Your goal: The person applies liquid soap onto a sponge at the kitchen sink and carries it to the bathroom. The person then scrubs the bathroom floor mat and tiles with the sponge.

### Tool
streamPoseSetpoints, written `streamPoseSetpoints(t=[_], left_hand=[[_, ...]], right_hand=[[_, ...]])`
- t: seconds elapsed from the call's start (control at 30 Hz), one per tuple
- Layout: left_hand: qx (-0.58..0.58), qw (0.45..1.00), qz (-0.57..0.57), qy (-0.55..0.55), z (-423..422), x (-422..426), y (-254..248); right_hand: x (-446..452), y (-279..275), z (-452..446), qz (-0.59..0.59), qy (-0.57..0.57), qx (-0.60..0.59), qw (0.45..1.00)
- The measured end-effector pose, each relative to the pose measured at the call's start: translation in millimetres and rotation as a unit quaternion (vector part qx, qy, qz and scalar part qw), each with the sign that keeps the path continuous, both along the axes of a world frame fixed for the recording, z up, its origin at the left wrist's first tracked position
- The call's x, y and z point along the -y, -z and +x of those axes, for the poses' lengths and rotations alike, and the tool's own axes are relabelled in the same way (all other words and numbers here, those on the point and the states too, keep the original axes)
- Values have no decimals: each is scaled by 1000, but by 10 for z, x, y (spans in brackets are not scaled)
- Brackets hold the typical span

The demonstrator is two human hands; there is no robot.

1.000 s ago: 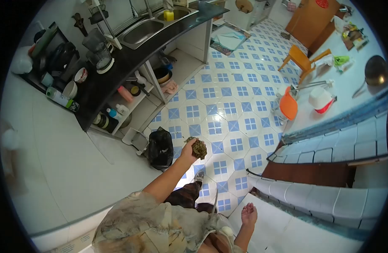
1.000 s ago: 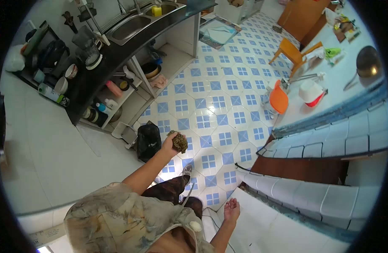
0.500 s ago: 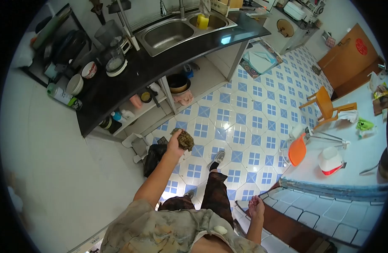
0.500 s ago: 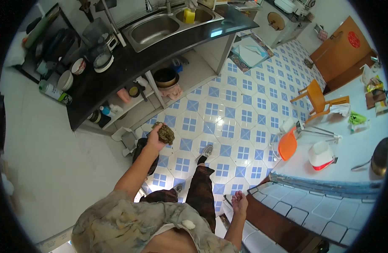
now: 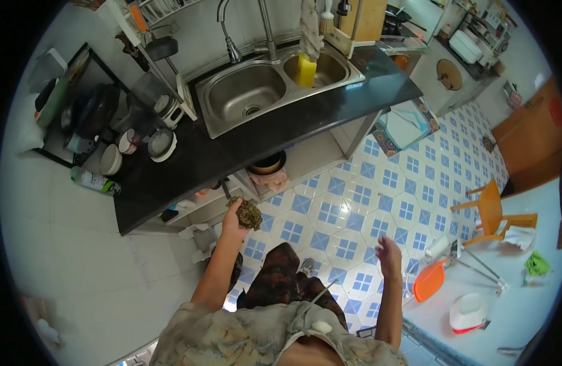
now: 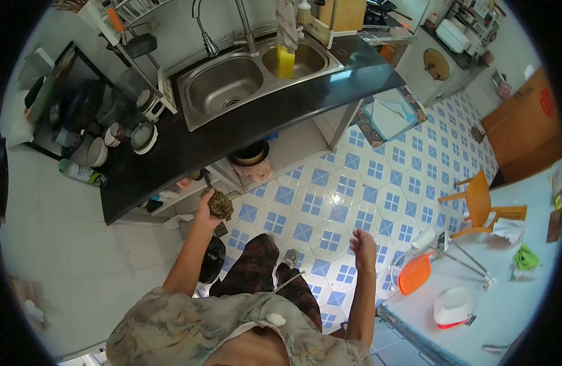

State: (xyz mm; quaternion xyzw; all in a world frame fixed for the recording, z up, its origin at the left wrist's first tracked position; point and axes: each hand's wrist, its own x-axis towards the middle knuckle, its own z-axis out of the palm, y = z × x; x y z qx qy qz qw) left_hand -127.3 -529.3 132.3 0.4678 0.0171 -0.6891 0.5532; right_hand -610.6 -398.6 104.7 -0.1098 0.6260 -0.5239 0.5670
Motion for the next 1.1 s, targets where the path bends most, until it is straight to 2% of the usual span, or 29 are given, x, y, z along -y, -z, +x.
streamPoseSetpoints(t=[0.07,0.13,0.27,0.37,0.5,0.57,0.63,0.67,0.77,0.8,0.87,0.93,0.97,1.07,1.1], left_hand=[[6,1000,-2,-8,-50,239,-84],[18,1000,-3,-18,-107,510,-169],[44,997,-14,-57,-186,1162,-145],[46,996,-22,-71,-315,1680,-268],[37,998,-21,-44,-340,2288,-389],[60,997,-14,-40,-356,2476,-354],[95,995,-2,-33,-335,2656,-315],[105,994,-6,-41,-346,2725,-302],[165,984,44,-41,-418,2855,-275],[162,984,48,-59,-455,2885,-265],[157,981,54,-98,-487,2951,-257],[130,981,51,-131,-349,3056,-185],[123,976,66,-168,-391,2984,-209],[116,959,46,-255,-524,3056,-401],[119,953,52,-275,-569,3065,-421]], right_hand=[[826,-295,78,-66,-64,-4,996],[1629,-730,303,-72,-108,-41,991],[3008,-1014,673,-139,-189,-55,971],[3957,-1104,1014,-143,-235,-49,960],[5189,-938,1373,-137,-259,-54,955],[5680,-747,1517,-123,-259,-63,956],[6041,-568,1664,-106,-204,-52,972],[6225,-388,1635,-120,-223,-38,967],[6600,-162,1767,-83,-222,-129,963],[6726,1,1722,-93,-223,-104,965],[7078,367,1687,-126,-226,-169,951],[7495,1080,1718,-191,-181,-264,928],[7592,892,1828,-218,-205,-227,927],[7804,908,2016,-208,-187,-312,908],[7664,528,2060,-225,-186,-312,904]])
